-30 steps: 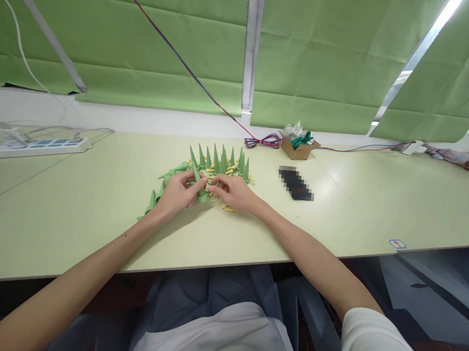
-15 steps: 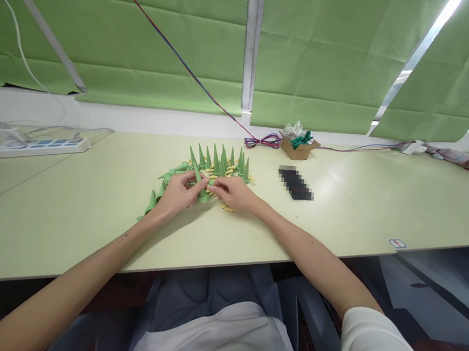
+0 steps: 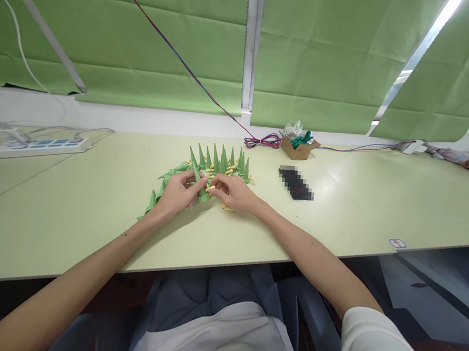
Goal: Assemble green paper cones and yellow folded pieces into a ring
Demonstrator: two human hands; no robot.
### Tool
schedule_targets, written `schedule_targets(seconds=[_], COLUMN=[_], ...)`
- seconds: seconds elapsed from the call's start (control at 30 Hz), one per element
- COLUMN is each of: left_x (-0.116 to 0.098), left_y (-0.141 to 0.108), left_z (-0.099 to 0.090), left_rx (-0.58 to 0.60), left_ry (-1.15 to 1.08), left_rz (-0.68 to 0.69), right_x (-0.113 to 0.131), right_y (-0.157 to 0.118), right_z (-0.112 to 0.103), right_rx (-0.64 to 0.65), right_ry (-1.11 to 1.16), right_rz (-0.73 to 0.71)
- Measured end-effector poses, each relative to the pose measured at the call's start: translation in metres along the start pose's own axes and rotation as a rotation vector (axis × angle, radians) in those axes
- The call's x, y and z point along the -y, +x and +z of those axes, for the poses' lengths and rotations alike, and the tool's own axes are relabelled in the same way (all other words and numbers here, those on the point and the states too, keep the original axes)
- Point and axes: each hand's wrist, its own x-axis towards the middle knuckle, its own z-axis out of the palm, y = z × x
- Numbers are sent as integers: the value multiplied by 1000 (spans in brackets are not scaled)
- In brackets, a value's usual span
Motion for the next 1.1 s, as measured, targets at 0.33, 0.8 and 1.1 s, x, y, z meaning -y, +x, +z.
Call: schedule_targets(seconds=[0.33,0.8,1.1], left_x=[-2,0,3], left_y=[0,1,2], left_z=[0,0,0], left_rx=[0,-14,-2], left_ry=[1,3,18], left_rz=[-24,-4,24], right_x=[2,-4,1], right_y=[1,0,0], right_z=[0,2,2], right_rx=[7,6,17], right_ry=[-20,22,-27], right_rz=[20,-16,26])
